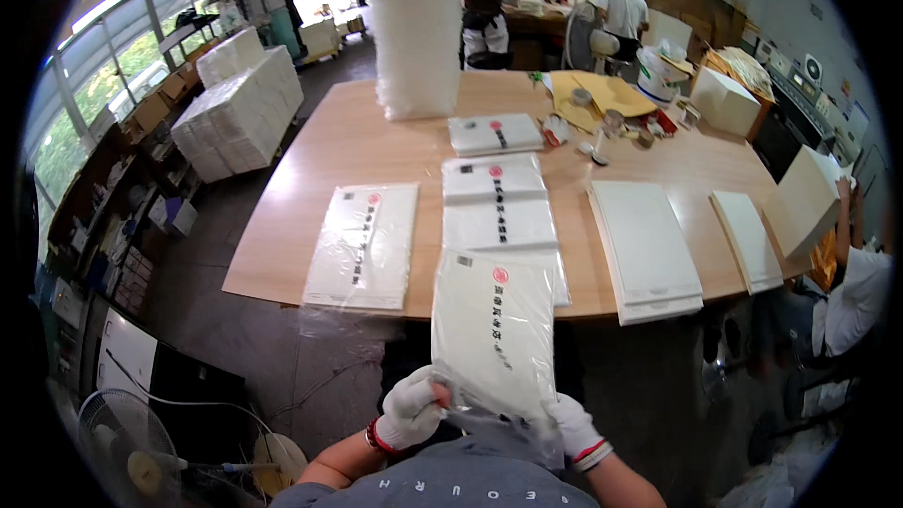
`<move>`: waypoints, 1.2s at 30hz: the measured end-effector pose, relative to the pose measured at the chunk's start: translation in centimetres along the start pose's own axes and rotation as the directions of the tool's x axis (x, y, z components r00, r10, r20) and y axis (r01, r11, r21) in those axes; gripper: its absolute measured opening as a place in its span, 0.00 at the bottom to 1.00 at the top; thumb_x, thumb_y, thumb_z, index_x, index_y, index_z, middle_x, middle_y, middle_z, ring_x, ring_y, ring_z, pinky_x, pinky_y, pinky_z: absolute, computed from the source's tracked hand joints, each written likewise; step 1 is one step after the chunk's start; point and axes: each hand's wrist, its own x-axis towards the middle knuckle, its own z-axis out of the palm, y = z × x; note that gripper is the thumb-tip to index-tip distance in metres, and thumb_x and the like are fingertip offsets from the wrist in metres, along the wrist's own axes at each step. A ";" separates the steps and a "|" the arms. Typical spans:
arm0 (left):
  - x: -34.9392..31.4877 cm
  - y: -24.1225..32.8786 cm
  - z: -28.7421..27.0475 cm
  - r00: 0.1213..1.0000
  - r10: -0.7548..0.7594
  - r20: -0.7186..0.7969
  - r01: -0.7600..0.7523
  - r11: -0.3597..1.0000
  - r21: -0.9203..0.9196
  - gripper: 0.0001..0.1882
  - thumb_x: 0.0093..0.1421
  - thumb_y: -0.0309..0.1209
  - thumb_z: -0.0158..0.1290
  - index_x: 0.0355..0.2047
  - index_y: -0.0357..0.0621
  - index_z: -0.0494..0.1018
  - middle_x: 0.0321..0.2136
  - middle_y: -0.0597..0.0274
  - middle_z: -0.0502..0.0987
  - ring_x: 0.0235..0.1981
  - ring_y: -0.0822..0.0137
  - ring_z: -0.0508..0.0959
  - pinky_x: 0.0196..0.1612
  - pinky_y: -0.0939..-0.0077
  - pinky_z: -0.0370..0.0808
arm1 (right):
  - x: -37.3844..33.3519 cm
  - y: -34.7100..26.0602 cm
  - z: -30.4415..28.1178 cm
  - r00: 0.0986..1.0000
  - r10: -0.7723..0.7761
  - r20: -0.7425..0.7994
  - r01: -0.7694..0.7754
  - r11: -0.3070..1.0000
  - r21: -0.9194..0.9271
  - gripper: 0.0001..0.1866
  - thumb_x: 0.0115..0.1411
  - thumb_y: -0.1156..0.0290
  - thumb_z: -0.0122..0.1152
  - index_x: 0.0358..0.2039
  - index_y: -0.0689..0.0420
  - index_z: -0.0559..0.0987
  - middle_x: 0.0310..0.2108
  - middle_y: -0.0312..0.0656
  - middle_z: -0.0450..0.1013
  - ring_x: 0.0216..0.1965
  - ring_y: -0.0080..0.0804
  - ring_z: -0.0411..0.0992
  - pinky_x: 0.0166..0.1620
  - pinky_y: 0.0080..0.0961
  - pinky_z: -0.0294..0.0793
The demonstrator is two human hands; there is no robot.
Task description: The person repeatedly picks up white paper documents and inserts them into clear plastic sleeves, then places the packaged items on the table. The person wears white gloves and works at a wooden table in a busy room with other people in the background.
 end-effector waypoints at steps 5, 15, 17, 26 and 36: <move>-2.7 -3.7 -4.2 0.739 0.081 -0.669 -0.208 0.972 -0.112 0.07 0.56 0.26 0.43 0.21 0.42 0.67 0.27 0.62 0.71 0.23 0.67 0.71 0.26 0.77 0.68 | 7.4 -6.5 8.8 0.985 -0.169 0.043 0.140 0.912 0.386 0.20 0.60 0.65 0.48 0.49 0.65 0.68 0.44 0.43 0.70 0.44 0.25 0.68 0.47 0.21 0.68; -8.9 -35.3 -19.6 0.202 -0.600 -0.774 0.125 0.800 -0.587 0.10 0.58 0.28 0.47 0.39 0.39 0.68 0.38 0.60 0.71 0.39 0.65 0.71 0.41 0.71 0.71 | 25.4 -0.8 24.2 0.933 0.212 0.291 -0.244 0.967 0.076 0.12 0.59 0.72 0.46 0.44 0.57 0.70 0.23 0.35 0.64 0.18 0.24 0.64 0.27 0.34 0.77; -9.7 -34.6 -20.0 0.361 -0.669 -0.650 -0.046 0.683 -0.729 0.10 0.60 0.32 0.45 0.40 0.44 0.68 0.35 0.66 0.71 0.37 0.70 0.71 0.41 0.76 0.69 | 24.4 -0.7 24.0 0.956 0.197 0.216 -0.225 0.968 0.111 0.12 0.61 0.70 0.43 0.44 0.56 0.69 0.24 0.37 0.65 0.19 0.24 0.66 0.28 0.32 0.77; -18.3 -29.4 -11.9 0.084 -0.735 -0.673 0.418 0.639 -0.646 0.05 0.50 0.28 0.45 0.22 0.44 0.70 0.18 0.64 0.69 0.21 0.65 0.70 0.25 0.74 0.68 | 20.9 4.0 17.2 0.829 0.234 0.508 -0.340 0.932 0.126 0.13 0.64 0.63 0.47 0.44 0.57 0.67 0.23 0.32 0.63 0.20 0.19 0.61 0.25 0.17 0.66; 7.5 -27.0 -18.2 0.430 -0.369 -0.824 0.901 0.110 0.420 0.25 0.53 0.40 0.52 0.47 0.35 0.66 0.52 0.41 0.62 0.55 0.45 0.61 0.55 0.61 0.61 | 21.6 -2.8 11.9 0.972 -0.047 0.232 0.034 0.998 0.062 0.14 0.62 0.68 0.48 0.45 0.62 0.68 0.30 0.39 0.68 0.28 0.20 0.67 0.31 0.19 0.70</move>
